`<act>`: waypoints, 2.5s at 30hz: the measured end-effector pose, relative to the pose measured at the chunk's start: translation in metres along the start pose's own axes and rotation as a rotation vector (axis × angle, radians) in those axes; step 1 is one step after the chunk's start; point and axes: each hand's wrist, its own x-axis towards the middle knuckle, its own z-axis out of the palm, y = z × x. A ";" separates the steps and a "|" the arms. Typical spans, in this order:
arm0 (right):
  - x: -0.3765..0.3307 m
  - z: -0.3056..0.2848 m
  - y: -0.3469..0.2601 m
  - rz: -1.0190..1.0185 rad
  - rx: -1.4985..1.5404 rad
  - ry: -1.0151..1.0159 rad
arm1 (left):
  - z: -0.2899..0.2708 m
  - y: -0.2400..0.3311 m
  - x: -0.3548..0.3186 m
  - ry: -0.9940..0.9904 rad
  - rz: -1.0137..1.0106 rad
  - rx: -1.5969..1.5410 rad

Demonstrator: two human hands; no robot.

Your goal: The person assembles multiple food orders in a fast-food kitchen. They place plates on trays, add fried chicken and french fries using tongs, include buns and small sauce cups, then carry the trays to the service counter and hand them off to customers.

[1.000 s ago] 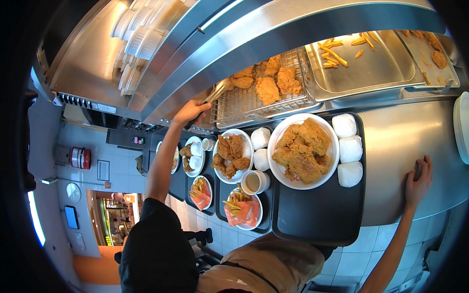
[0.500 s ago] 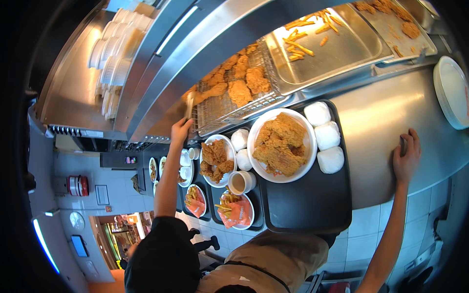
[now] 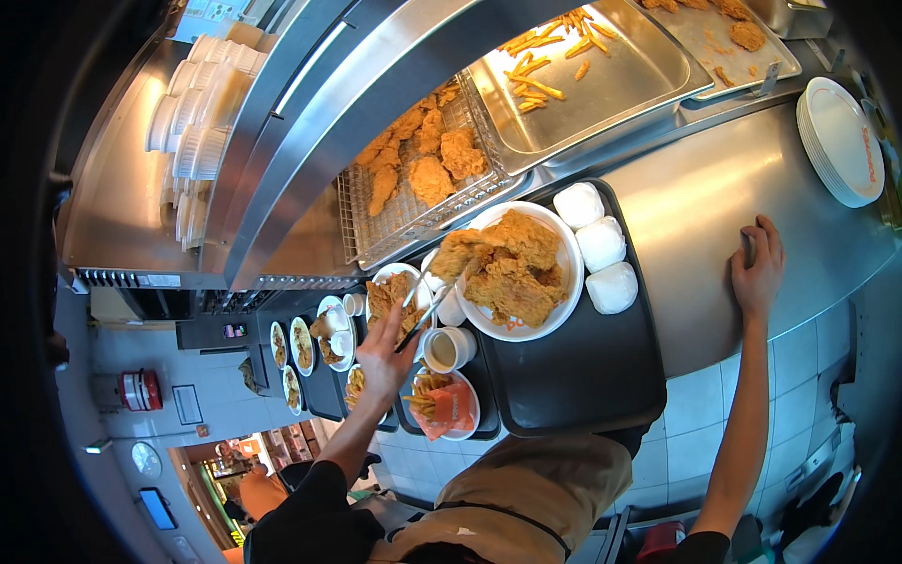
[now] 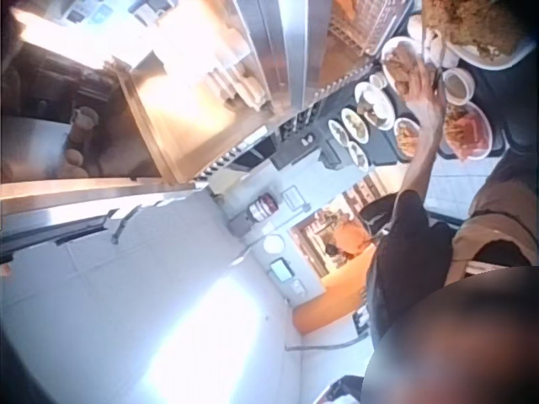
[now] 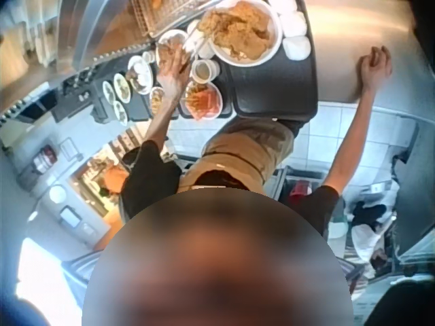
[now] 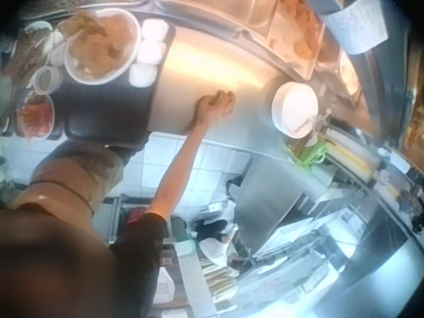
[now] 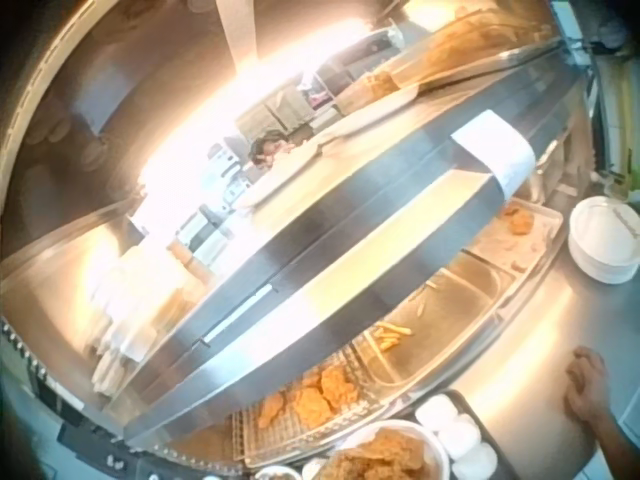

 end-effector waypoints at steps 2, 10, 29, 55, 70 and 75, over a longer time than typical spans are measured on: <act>-0.001 -0.001 0.000 0.008 0.009 -0.003 | 0.013 0.009 -0.002 -0.017 0.049 0.026; -0.001 -0.004 -0.003 0.030 -0.050 0.019 | -0.022 -0.012 0.000 -0.148 0.113 -0.052; 0.000 -0.006 -0.003 0.038 -0.020 0.021 | -0.050 -0.034 0.041 -0.527 -0.013 -0.325; -0.107 -0.189 -0.096 0.424 0.800 -0.249 | -0.018 0.317 0.046 -0.756 0.132 -1.465; 0.159 -0.318 0.328 0.504 -0.660 -0.283 | -0.103 0.356 0.180 0.033 -0.198 -1.160; 0.179 -0.287 0.367 0.464 -0.546 -0.283 | -0.184 0.207 0.347 0.673 -0.305 -0.526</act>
